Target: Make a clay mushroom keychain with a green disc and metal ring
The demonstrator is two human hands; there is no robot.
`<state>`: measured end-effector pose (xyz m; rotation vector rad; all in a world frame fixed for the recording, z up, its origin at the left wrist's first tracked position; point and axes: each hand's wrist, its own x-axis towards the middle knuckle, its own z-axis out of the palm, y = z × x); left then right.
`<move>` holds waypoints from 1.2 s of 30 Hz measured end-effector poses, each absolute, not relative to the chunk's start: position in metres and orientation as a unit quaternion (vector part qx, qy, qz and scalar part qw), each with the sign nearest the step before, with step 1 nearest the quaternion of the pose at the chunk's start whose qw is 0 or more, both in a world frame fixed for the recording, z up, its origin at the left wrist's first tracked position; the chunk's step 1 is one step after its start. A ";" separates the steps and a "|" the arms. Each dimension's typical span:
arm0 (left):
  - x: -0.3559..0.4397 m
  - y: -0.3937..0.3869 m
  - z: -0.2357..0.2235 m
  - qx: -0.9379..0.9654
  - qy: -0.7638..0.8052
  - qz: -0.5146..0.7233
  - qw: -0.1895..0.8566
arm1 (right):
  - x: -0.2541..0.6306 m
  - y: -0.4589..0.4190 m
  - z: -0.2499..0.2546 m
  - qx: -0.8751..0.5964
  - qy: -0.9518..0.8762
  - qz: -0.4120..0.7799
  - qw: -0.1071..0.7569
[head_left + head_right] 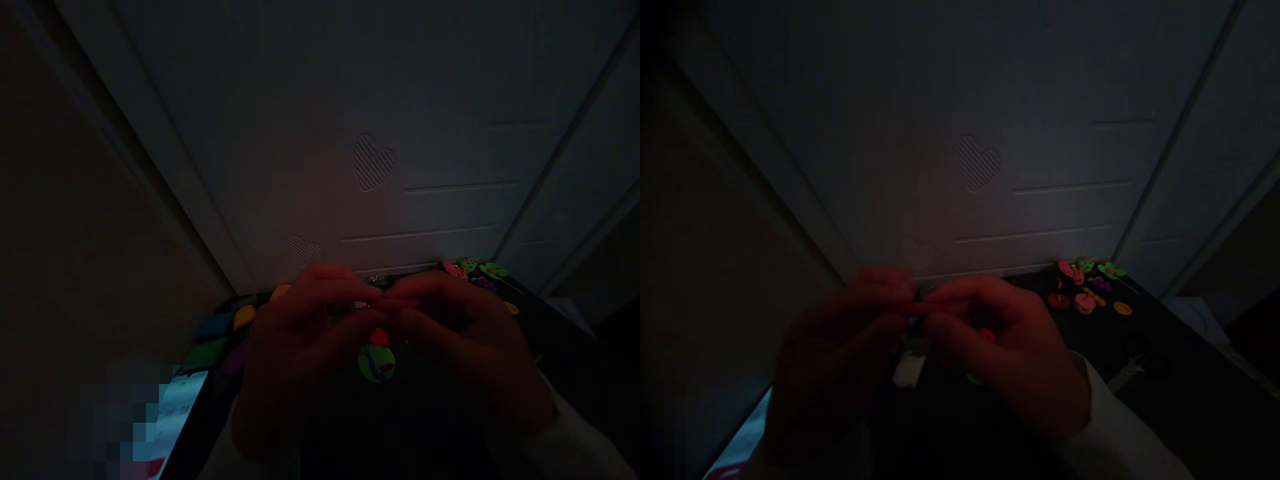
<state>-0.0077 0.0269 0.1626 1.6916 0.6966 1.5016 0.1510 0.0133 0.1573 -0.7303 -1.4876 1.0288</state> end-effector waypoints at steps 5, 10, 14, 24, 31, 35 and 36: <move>-0.007 0.027 0.164 0.648 0.288 0.570 0.414 | 0.154 0.012 0.156 -0.351 -0.697 0.297 0.550; -0.004 0.026 0.161 0.595 0.301 0.552 0.500 | 0.156 0.014 0.154 -0.376 -0.722 0.163 0.557; -0.002 0.027 0.158 0.555 0.292 0.539 0.562 | 0.156 0.017 0.154 -0.381 -0.705 0.168 0.574; -0.003 0.030 0.156 0.557 0.309 0.491 0.594 | 0.159 0.019 0.156 -0.370 -0.756 0.085 0.533; 0.001 0.032 0.156 0.513 0.304 0.502 0.626 | 0.157 0.024 0.152 -0.346 -0.778 -0.008 0.525; 0.006 0.030 0.159 0.452 0.268 0.517 0.676 | 0.154 0.027 0.150 -0.342 -0.779 -0.111 0.514; 0.008 0.029 0.159 0.437 0.251 0.518 0.691 | 0.154 0.027 0.150 -0.348 -0.768 -0.135 0.519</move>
